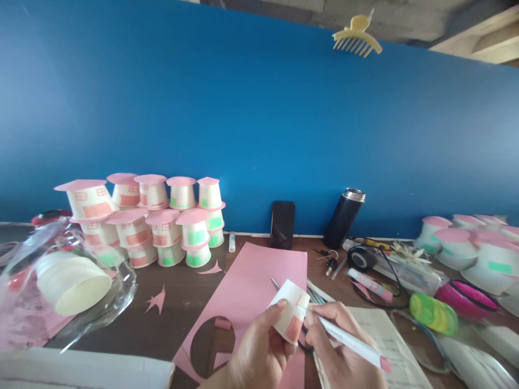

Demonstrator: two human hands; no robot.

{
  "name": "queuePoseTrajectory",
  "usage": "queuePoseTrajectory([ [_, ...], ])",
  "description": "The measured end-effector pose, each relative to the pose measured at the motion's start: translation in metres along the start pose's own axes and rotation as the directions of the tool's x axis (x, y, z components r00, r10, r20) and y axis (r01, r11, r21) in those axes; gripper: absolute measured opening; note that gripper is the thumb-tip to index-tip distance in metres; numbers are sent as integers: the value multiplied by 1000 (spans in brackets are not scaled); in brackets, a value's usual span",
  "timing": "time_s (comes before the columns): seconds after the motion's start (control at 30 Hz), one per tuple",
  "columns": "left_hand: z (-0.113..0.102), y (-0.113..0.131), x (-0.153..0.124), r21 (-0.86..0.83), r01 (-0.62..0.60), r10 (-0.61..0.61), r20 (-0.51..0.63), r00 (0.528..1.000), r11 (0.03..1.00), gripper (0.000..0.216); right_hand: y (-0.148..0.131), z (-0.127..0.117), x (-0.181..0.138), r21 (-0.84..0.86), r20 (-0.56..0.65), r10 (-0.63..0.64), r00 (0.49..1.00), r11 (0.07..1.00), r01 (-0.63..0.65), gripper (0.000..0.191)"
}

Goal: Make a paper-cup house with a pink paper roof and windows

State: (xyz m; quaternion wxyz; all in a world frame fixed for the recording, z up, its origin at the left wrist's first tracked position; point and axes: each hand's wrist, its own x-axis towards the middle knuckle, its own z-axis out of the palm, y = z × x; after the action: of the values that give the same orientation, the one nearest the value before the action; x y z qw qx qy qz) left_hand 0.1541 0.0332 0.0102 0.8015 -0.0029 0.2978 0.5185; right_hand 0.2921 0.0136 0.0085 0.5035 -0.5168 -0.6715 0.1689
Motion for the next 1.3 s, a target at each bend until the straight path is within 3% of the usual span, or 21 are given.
queuePoseTrajectory([
  [0.23,-2,-1,1,-3,4,-4,14,1000,1000,9,-6,-2,1,-12,-23,-19,1000,1000,19,15],
  [0.43,-2,-1,3,35,2,-1,-31,1000,999,18,-15,-8,6,-44,-202,2,979,999,-11,17],
  [0.6,-2,-1,2,11,14,-14,-34,999,1000,20,-12,-9,11,-68,-173,-80,982,995,70,13],
  [1.3,-2,0,1,-46,36,-38,-44,998,998,20,-9,-6,10,-32,-118,-47,992,999,43,12],
])
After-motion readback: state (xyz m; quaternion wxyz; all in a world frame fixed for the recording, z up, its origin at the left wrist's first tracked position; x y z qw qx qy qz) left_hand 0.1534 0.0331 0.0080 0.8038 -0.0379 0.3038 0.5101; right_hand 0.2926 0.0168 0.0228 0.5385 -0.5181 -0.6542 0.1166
